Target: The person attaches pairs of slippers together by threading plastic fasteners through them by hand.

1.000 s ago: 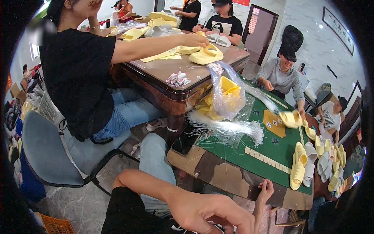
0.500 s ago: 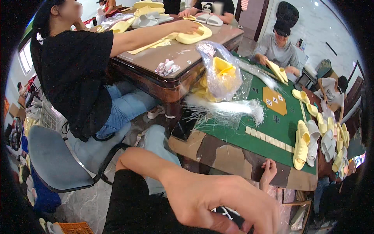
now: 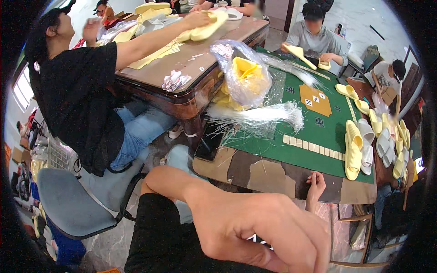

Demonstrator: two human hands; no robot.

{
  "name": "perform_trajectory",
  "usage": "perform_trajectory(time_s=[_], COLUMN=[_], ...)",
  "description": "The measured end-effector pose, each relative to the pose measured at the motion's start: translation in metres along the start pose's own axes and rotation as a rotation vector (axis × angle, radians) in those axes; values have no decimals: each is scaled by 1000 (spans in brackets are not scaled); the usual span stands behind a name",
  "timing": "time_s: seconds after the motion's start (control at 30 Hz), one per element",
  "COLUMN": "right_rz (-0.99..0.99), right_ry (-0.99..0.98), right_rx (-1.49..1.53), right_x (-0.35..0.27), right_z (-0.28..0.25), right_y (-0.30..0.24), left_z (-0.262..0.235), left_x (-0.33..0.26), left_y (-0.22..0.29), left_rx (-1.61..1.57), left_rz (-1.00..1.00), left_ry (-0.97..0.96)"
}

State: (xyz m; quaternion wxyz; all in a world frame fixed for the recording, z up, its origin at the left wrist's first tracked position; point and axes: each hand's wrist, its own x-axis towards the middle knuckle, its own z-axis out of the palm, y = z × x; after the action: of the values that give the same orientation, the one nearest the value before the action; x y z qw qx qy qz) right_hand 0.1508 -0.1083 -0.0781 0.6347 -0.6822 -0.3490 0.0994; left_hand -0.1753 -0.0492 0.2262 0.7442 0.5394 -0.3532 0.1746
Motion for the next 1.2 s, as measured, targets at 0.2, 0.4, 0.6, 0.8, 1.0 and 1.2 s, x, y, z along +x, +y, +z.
perform_trajectory(time_s=[0.2,0.4,0.6,0.8,1.0,1.2], right_rz=[39,156,290,450,235,310], right_ry=[1,56,47,481,600,380], right_rx=[-16,43,335,512,-723,-636], right_x=[-4,-11,5,48,99,133], right_z=[1,-6,-8,-89,-173,-211], right_y=[-7,-7,-28,-2,48,63], left_z=[-50,-109,-140,-141,-136,-138], left_x=[-18,-80,-143,-146,-143,-145], left_y=[-25,-138,-196,-211,-209,-213], left_rx=[200,1003,912,1041,1050,1078], left_rz=[-56,-504,-797,-611,-590,-586], left_ry=[28,302,655,657,694,651])
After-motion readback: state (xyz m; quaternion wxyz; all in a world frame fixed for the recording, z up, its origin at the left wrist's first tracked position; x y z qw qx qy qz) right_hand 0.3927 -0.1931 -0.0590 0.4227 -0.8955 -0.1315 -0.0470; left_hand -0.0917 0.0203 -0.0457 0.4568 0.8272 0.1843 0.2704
